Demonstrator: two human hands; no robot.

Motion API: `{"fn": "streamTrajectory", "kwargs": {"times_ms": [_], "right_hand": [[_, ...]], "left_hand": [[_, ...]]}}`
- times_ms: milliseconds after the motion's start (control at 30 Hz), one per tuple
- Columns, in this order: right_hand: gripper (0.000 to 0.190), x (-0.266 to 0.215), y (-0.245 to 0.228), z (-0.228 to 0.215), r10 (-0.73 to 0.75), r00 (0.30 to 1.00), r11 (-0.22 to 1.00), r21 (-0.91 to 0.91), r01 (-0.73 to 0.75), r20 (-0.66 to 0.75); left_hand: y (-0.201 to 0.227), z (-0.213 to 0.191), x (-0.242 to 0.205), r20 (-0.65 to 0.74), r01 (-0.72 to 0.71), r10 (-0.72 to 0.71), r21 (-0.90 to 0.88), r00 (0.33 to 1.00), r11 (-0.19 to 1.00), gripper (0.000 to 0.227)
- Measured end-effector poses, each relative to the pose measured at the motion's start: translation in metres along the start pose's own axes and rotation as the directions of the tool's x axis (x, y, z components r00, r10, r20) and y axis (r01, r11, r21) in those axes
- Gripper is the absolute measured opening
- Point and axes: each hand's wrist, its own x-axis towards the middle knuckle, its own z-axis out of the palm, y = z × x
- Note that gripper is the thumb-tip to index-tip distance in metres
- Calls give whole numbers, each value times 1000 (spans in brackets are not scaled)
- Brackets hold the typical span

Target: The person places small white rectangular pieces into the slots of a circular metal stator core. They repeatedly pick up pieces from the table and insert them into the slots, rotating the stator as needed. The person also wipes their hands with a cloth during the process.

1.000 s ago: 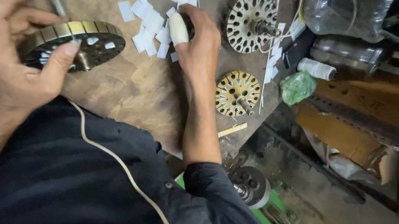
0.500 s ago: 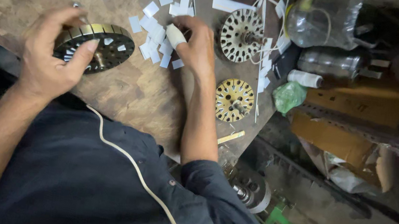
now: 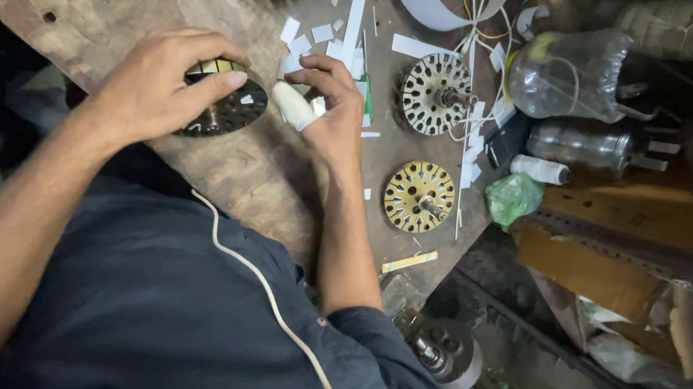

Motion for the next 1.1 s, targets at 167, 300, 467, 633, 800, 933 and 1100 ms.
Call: {"fn": "streamTrajectory", "kwargs": {"times_ms": [167, 300, 467, 633, 800, 933, 1100], "right_hand": [[19, 9, 16, -6, 85, 989, 995, -45, -91, -121], [26, 43, 26, -10, -91, 996, 972, -217, 90, 6], [28, 68, 23, 11, -194, 979, 874, -440, 203, 66], [23, 53, 11, 20, -29, 999, 982, -186, 23, -27], [32, 24, -17, 13, 45, 998, 909, 416, -24, -40], [32, 2, -32, 10, 73, 997, 776, 628, -60, 6], [24, 5, -30, 12, 162, 982, 606, 775, -176, 96]], "left_hand": [[-3, 18, -22, -218, 31, -52, -99, 975, 995, 26], [-9, 31, -34, -328, 47, -79, -107, 941, 993, 23], [-2, 23, -30, -316, -13, -18, -99, 949, 995, 24], [11, 15, -24, -284, -17, 7, -32, 959, 999, 30], [20, 4, -6, -226, -114, 124, 60, 966, 992, 32], [25, 5, 7, -136, -154, 150, -20, 979, 988, 21], [24, 3, 10, -84, -141, 134, -82, 987, 987, 23]]}}
